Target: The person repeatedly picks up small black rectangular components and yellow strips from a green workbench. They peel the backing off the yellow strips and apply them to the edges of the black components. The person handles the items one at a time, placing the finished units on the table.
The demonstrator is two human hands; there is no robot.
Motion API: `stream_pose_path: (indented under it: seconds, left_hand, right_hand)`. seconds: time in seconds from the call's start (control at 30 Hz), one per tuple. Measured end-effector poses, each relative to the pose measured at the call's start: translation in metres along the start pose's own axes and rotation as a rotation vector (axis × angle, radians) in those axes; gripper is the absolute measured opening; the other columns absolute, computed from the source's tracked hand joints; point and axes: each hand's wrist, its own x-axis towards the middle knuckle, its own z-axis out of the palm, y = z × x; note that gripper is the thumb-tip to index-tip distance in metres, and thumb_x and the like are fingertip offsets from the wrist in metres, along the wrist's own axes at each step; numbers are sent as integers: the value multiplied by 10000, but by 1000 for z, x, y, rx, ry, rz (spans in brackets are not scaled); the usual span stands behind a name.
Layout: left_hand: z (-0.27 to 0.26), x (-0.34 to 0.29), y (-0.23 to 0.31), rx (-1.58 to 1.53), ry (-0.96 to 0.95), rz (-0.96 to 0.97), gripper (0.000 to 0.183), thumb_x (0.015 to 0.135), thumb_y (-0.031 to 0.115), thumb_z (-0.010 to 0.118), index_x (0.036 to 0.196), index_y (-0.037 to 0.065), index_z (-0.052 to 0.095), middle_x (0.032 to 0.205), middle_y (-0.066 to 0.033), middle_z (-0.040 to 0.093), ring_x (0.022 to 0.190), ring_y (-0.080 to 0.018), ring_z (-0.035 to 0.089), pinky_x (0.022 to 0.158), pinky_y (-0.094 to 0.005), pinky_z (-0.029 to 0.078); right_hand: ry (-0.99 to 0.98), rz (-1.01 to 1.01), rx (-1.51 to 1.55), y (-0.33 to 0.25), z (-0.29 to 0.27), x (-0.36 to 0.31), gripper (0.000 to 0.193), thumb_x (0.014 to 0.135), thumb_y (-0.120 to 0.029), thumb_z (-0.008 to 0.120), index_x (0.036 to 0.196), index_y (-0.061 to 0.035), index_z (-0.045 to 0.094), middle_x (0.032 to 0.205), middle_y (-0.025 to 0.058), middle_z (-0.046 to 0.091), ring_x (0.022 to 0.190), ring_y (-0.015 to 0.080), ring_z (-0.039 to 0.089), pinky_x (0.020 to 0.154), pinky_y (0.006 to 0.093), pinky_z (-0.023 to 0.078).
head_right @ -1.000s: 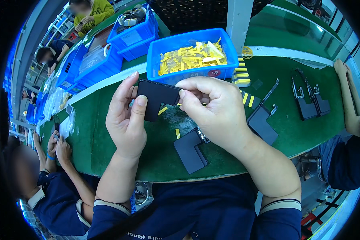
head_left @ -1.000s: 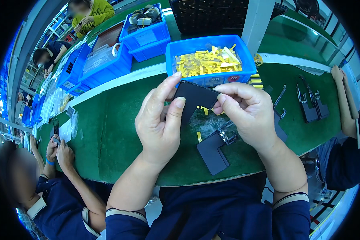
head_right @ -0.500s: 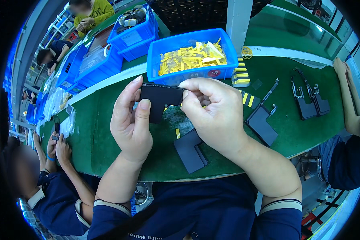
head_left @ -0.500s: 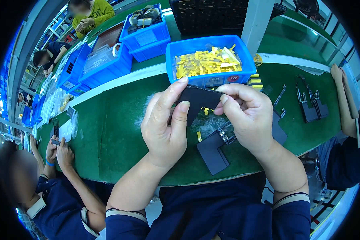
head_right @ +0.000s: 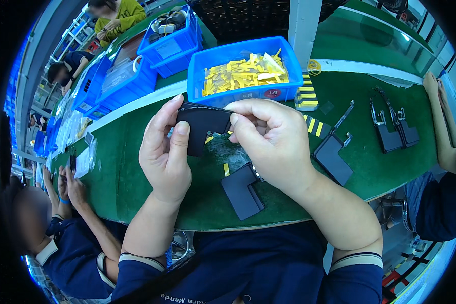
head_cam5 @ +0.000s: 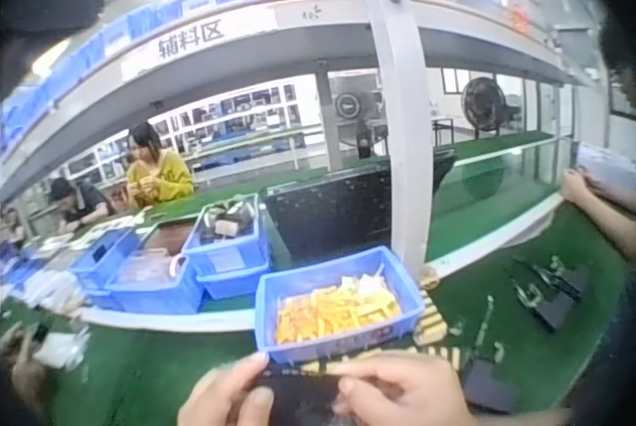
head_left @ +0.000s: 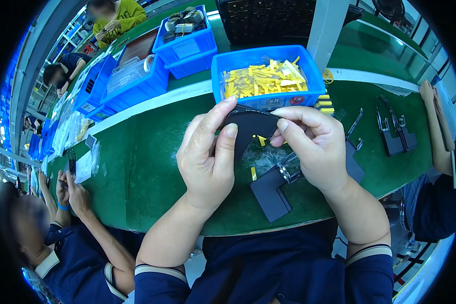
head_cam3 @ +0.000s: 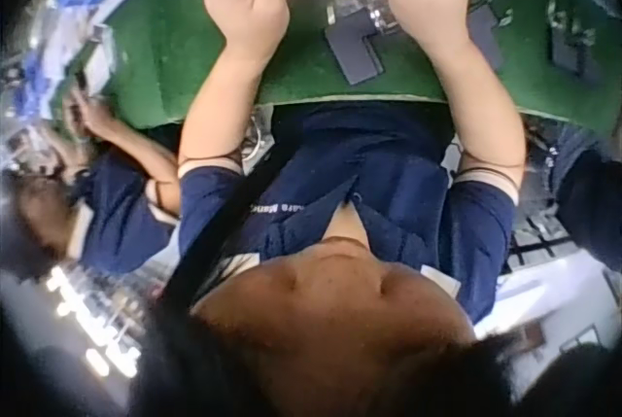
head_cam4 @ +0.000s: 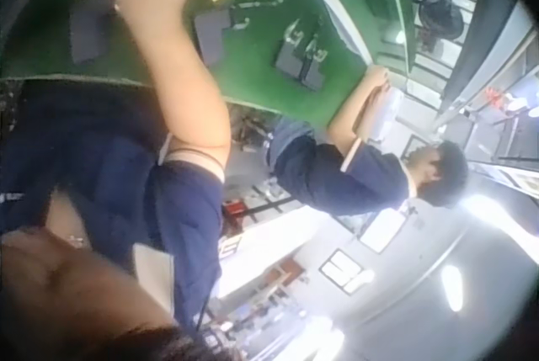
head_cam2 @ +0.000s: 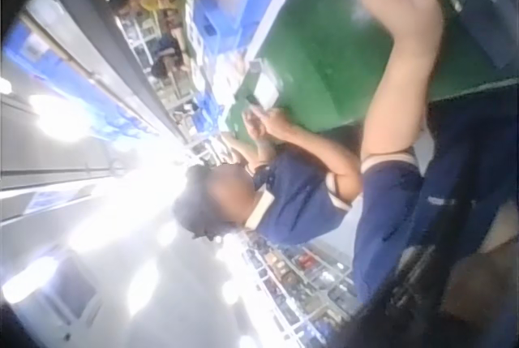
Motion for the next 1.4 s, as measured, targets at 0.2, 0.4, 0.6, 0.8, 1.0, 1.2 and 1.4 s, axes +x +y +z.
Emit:
stream_pose_path:
  seconds: [0.2, 0.4, 0.6, 0.8, 1.0, 1.2, 1.4]
  left_hand:
    - [2, -1, -1, -119, -2, -93, 308, 848, 6, 586, 1155, 29, 593, 881, -85, 593, 744, -122, 558, 625, -219, 467]
    - [-2, -2, -3, -178, -103, -154, 302, 882, 46, 569, 1181, 8, 552, 904, -73, 570, 795, -102, 548, 686, -216, 475]
    - [3, -2, 4, -495, -54, -392, 220, 894, 80, 584, 1092, -15, 568, 966, -64, 599, 850, -87, 559, 747, -213, 464]
    - [1, -4, 4, -678, -23, -432, 151, 900, 87, 586, 1003, -23, 577, 947, -72, 628, 848, -83, 574, 760, -209, 454]
    - [0, -4, -1, -731, -38, -434, 137, 892, 73, 593, 989, -23, 582, 939, -67, 629, 842, -81, 576, 762, -205, 449]
    - [2, -3, 0, -737, -28, -454, 133, 889, 69, 594, 986, -21, 584, 926, -62, 627, 828, -74, 569, 751, -203, 446]
    - [1, -3, 0, -742, -23, -486, 114, 883, 65, 600, 961, -16, 586, 884, -43, 619, 790, -58, 552, 721, -189, 432]
  right_hand:
    - [-18, 27, -32, -1, -2, 2, 130, 855, -61, 612, 927, 43, 644, 781, 50, 639, 667, 75, 603, 607, 203, 502]
    - [20, 51, -17, -3, 0, 1, 118, 850, -73, 625, 889, 35, 657, 756, 46, 641, 645, 78, 601, 593, 203, 497]
    - [25, 3, -89, 1, 2, -2, 108, 833, -52, 632, 878, 43, 656, 747, 63, 642, 629, 88, 604, 575, 211, 496]
    - [27, -125, -193, 2, 5, -4, 96, 812, -27, 641, 872, 47, 657, 747, 88, 636, 641, 113, 613, 568, 225, 494]
    - [27, -136, -224, 2, 5, -4, 98, 806, -27, 648, 875, 40, 660, 749, 94, 636, 645, 124, 617, 571, 229, 496]
    - [18, -155, -260, 3, 4, -4, 98, 803, -31, 651, 870, 39, 659, 751, 98, 638, 639, 130, 617, 566, 231, 494]
    - [-2, -228, -361, 4, 2, -3, 85, 788, -28, 657, 841, 38, 653, 729, 106, 635, 611, 146, 610, 543, 240, 484]
